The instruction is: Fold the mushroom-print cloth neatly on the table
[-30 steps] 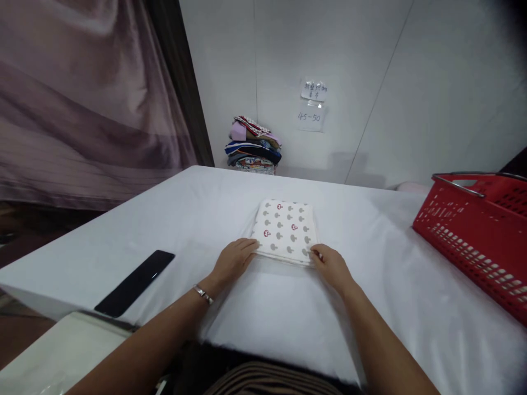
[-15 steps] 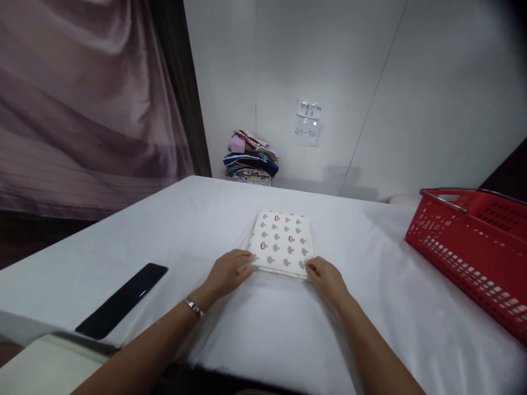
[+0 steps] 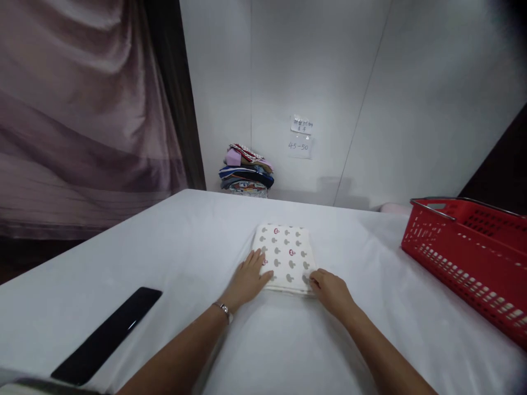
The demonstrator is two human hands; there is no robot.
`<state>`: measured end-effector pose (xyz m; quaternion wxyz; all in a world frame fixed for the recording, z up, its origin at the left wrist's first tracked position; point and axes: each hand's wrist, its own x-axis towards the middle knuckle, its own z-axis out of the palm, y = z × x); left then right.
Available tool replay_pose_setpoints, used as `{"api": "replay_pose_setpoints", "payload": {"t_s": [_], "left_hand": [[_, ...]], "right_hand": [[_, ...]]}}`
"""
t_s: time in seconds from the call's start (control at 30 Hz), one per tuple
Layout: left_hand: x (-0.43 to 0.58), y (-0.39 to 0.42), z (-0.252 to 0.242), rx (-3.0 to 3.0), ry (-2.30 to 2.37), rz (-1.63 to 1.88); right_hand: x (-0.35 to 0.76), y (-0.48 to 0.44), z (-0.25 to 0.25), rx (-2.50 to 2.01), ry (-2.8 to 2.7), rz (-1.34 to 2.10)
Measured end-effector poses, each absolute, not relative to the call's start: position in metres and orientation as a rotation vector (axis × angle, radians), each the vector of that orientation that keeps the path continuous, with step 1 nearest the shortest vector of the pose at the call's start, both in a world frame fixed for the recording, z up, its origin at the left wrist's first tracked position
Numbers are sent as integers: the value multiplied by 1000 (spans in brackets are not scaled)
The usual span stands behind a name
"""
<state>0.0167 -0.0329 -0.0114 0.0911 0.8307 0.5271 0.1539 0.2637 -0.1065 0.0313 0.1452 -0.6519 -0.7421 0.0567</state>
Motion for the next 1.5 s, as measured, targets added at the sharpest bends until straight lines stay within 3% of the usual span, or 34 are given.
{"api": "replay_pose_setpoints", "payload": {"t_s": [0.23, 0.53, 0.67, 0.87, 1.03, 1.33, 1.5], "left_hand": [[22, -39, -2, 2435, 1636, 403], [28, -18, 18, 2349, 1634, 209], [49, 15, 25, 2439, 1710, 396], [55, 38, -4, 2418, 1727, 376], [52, 37, -11, 2435, 1727, 381], [55, 46, 2, 2391, 1704, 299], [67, 72, 12, 2395, 1767, 430]], "right_hand": [[216, -56, 58, -1496, -2174, 96], [223, -19, -4, -1848, -2404, 142], [222, -22, -3, -1846, -2378, 199], [221, -7, 15, -1891, -2347, 406], [235, 33, 24, -2007, -2206, 160], [255, 48, -5, -2111, -2133, 255], [254, 49, -4, -2103, -2120, 236]]}}
